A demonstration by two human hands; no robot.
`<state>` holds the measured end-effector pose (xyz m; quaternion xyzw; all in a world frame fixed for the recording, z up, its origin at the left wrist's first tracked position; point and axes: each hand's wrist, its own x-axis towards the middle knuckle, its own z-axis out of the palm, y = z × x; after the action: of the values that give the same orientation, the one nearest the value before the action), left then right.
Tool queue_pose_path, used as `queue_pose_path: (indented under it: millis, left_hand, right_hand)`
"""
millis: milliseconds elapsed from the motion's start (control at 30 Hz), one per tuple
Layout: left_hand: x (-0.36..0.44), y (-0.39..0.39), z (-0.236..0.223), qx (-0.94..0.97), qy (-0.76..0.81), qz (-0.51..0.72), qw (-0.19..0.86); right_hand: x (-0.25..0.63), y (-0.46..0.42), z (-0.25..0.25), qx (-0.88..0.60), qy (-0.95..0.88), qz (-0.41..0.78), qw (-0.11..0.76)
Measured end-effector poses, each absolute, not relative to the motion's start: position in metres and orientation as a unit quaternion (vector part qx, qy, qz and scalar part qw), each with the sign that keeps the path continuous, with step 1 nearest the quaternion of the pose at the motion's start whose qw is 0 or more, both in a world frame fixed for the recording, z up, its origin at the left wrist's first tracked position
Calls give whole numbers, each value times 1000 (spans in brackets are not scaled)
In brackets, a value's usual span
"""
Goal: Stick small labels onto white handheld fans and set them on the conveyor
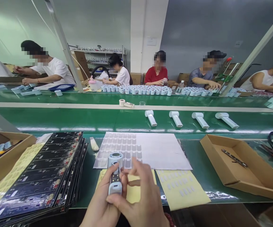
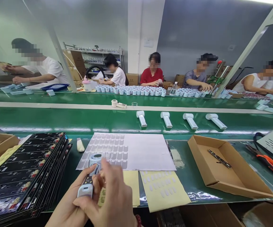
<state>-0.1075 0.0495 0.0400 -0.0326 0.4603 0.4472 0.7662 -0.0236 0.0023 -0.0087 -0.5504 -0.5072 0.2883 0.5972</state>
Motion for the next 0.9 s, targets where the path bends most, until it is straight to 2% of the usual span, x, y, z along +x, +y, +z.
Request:
queue_pose_path:
  millis: [167, 367, 567, 900]
  left_hand:
    - [-121, 50, 26, 20, 487, 468, 737]
    - [-147, 41, -19, 221, 542, 457, 669]
    - [-148, 36, -35, 229, 540, 473, 658]
    - [-149, 39, -44, 193, 541, 477, 665]
  right_hand:
    - [2, 20, -17, -527, -443, 437, 579]
    - [12, 42, -45, -615, -528, 351, 469]
    - [0, 51, -61, -649, -554, 306, 422]
    - [13, 51, -54, -613, -582, 324, 426]
